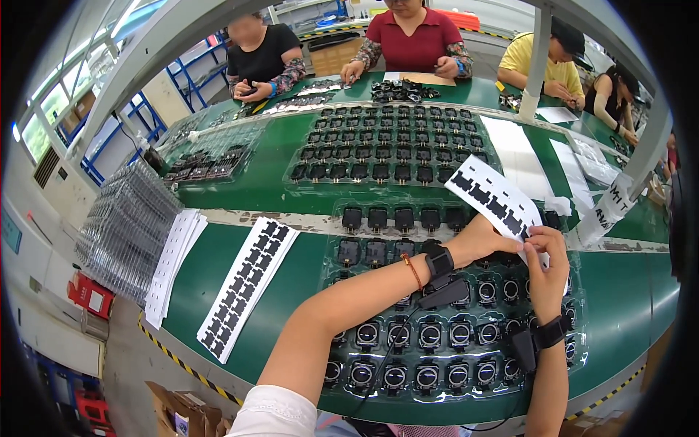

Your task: The person peels a sticker from a sheet, presses it onto the back of a small electronic component, and places the component into a plastic tray.

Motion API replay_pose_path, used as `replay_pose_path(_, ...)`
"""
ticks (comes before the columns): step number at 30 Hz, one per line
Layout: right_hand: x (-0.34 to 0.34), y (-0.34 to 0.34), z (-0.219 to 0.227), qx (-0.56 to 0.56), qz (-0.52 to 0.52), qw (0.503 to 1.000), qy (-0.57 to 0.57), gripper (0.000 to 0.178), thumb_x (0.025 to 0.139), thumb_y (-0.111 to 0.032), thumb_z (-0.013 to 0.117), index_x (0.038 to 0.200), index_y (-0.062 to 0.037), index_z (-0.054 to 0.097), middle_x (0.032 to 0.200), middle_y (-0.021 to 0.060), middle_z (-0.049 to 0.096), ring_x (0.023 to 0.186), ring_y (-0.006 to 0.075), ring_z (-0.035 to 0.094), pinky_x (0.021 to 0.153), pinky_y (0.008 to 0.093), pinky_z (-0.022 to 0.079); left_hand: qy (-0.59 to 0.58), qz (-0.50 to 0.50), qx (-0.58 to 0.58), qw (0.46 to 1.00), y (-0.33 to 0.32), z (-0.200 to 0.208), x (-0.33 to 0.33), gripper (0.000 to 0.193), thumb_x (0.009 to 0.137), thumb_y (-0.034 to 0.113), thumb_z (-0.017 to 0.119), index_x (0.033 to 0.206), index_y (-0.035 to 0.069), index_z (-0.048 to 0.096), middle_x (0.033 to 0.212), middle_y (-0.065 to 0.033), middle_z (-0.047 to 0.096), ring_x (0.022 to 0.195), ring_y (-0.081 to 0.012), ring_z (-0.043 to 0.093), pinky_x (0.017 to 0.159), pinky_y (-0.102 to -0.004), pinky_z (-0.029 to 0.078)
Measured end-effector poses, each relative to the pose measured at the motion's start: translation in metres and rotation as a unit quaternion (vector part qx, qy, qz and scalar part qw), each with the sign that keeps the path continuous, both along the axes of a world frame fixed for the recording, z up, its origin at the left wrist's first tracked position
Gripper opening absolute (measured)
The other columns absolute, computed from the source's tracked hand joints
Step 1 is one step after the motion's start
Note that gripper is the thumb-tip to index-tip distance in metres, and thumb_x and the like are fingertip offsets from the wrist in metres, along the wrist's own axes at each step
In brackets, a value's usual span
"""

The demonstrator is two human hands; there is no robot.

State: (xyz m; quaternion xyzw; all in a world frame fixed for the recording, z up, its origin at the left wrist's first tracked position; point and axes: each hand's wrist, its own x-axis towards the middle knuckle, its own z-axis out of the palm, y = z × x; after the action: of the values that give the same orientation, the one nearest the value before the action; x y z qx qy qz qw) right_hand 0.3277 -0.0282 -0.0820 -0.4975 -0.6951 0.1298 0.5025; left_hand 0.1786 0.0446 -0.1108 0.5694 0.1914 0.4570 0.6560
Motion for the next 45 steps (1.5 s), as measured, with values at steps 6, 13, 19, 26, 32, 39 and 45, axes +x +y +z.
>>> replay_pose_path(6,-0.001,0.003,-0.008,0.026,-0.017,0.998,-0.053,0.004,0.081,0.000,0.056,0.085,-0.0008,0.054,0.116,0.0112,0.050,0.101,0.0262,0.049,0.084,0.0315,0.041,-0.002,-0.024,-0.019,1.000,0.001,-0.002,-0.002,0.060,0.066,-0.001,0.069,0.121,0.002,0.044,0.109,-0.0049,0.054,0.096,-0.0141,0.055,0.079,-0.0261,0.046)
replay_pose_path(13,0.003,0.004,-0.012,0.012,-0.027,0.996,-0.081,0.004,0.085,-0.003,0.052,0.087,-0.0002,0.053,0.127,0.0127,0.045,0.107,0.0274,0.046,0.092,0.0352,0.038,-0.004,-0.042,-0.076,0.996,-0.001,0.001,-0.003,0.059,0.070,0.000,0.068,0.123,0.001,0.042,0.112,-0.0076,0.054,0.096,-0.0154,0.056,0.072,-0.0266,0.051)
replay_pose_path(19,-0.002,0.002,-0.005,-0.027,-0.028,0.999,-0.035,0.005,0.087,-0.005,0.050,0.088,-0.0004,0.052,0.123,0.0131,0.047,0.104,0.0275,0.048,0.088,0.0335,0.038,0.014,-0.034,-0.064,0.997,0.000,0.000,-0.004,0.057,0.068,0.000,0.069,0.120,0.001,0.044,0.107,-0.0066,0.054,0.095,-0.0152,0.056,0.070,-0.0263,0.052)
replay_pose_path(26,0.000,0.002,-0.007,-0.055,-0.039,0.998,0.013,0.006,0.085,-0.007,0.052,0.087,-0.0013,0.051,0.114,0.0134,0.050,0.100,0.0253,0.050,0.080,0.0307,0.040,0.033,-0.028,-0.070,0.997,-0.003,0.003,-0.006,0.055,0.068,0.000,0.069,0.117,0.000,0.045,0.104,-0.0072,0.056,0.090,-0.0153,0.058,0.068,-0.0262,0.052)
replay_pose_path(32,0.005,0.003,-0.010,-0.018,-0.047,0.999,-0.017,0.008,0.086,-0.010,0.052,0.085,-0.0018,0.052,0.112,0.0090,0.051,0.085,0.0156,0.049,0.072,0.0258,0.041,0.033,-0.035,-0.077,0.996,-0.003,0.005,-0.005,0.054,0.068,0.000,0.069,0.117,-0.001,0.045,0.103,-0.0079,0.057,0.091,-0.0161,0.059,0.068,-0.0274,0.053)
replay_pose_path(39,0.003,0.004,-0.010,-0.016,-0.053,0.998,-0.003,0.009,0.085,-0.010,0.053,0.083,-0.0013,0.052,0.110,0.0091,0.051,0.087,0.0158,0.050,0.073,0.0255,0.041,0.016,-0.021,-0.080,0.996,-0.003,0.004,-0.005,0.056,0.069,-0.001,0.068,0.119,0.000,0.042,0.103,-0.0080,0.057,0.089,-0.0168,0.060,0.067,-0.0279,0.054)
replay_pose_path(45,0.002,0.001,-0.007,-0.040,-0.047,0.998,0.029,0.006,0.084,-0.008,0.054,0.084,-0.0027,0.052,0.110,0.0103,0.051,0.094,0.0204,0.050,0.075,0.0279,0.040,0.004,-0.035,-0.097,0.995,-0.004,0.006,-0.006,0.058,0.069,-0.004,0.065,0.120,0.002,0.038,0.101,-0.0069,0.055,0.087,-0.0184,0.060,0.062,-0.0293,0.055)
